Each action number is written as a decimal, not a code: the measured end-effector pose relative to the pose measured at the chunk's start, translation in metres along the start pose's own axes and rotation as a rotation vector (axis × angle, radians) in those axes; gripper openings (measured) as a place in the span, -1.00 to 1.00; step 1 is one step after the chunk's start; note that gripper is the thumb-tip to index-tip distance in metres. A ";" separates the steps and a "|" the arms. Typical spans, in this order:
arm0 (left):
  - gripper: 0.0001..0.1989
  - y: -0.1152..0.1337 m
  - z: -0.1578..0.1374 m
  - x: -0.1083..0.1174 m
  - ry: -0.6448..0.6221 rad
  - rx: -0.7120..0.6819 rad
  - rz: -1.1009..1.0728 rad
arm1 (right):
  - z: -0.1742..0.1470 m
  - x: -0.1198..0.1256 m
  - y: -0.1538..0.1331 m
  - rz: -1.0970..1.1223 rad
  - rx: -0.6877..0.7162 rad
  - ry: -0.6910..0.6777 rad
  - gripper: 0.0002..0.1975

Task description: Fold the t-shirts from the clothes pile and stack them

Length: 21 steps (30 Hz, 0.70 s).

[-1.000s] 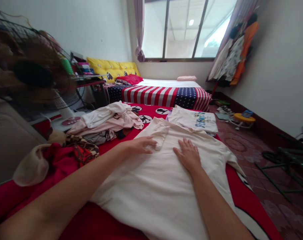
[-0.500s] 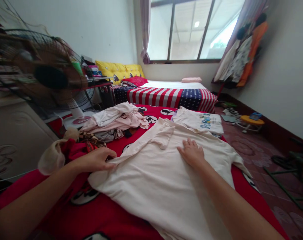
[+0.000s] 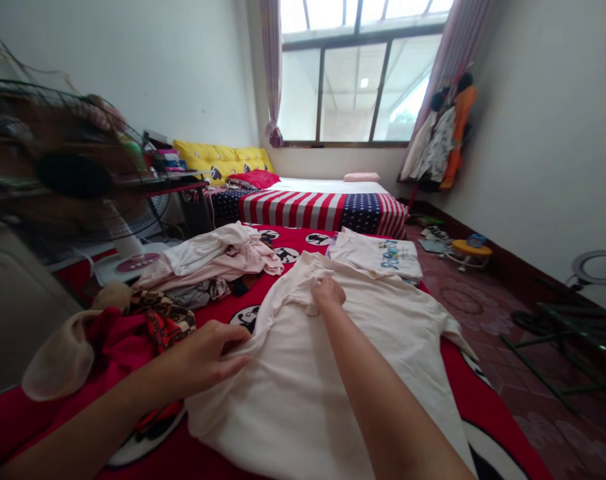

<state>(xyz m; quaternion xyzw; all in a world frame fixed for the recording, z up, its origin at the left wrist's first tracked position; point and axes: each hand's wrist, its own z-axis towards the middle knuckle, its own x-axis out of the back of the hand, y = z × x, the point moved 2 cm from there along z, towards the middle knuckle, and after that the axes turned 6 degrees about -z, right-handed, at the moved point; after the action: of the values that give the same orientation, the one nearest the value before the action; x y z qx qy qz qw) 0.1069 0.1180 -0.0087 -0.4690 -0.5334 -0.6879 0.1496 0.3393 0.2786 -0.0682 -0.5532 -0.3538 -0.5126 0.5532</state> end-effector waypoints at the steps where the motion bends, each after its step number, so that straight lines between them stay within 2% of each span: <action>1: -0.86 0.002 0.000 -0.001 -0.010 -0.009 0.004 | 0.003 0.001 -0.001 0.048 -0.032 0.011 -0.73; 3: -0.86 0.006 0.000 -0.001 -0.020 -0.024 0.014 | 0.012 0.004 0.000 0.163 -0.084 0.056 -0.77; 10: -0.82 0.025 0.001 -0.012 -0.044 -0.050 -0.097 | 0.042 0.013 0.030 0.424 -0.166 0.292 -0.61; 13: -0.85 0.030 -0.001 -0.025 -0.072 -0.056 -0.024 | 0.038 0.004 0.048 0.431 -0.211 0.308 -0.60; 16: -0.87 0.036 -0.008 -0.033 -0.211 -0.105 0.037 | 0.025 -0.002 0.058 0.383 -0.230 0.284 -0.64; 19: -0.79 0.043 -0.005 -0.025 -0.297 -0.243 -0.020 | 0.013 0.003 0.058 0.318 -0.194 0.320 -0.68; 21: -0.74 0.042 0.014 -0.015 -0.253 -0.305 -0.124 | 0.010 0.012 0.055 0.289 -0.160 0.367 -0.68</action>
<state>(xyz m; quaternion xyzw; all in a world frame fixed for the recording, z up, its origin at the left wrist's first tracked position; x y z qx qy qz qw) 0.1510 0.1097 0.0040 -0.5352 -0.4652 -0.7042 -0.0338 0.3961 0.2790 -0.0692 -0.5376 -0.1229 -0.5464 0.6303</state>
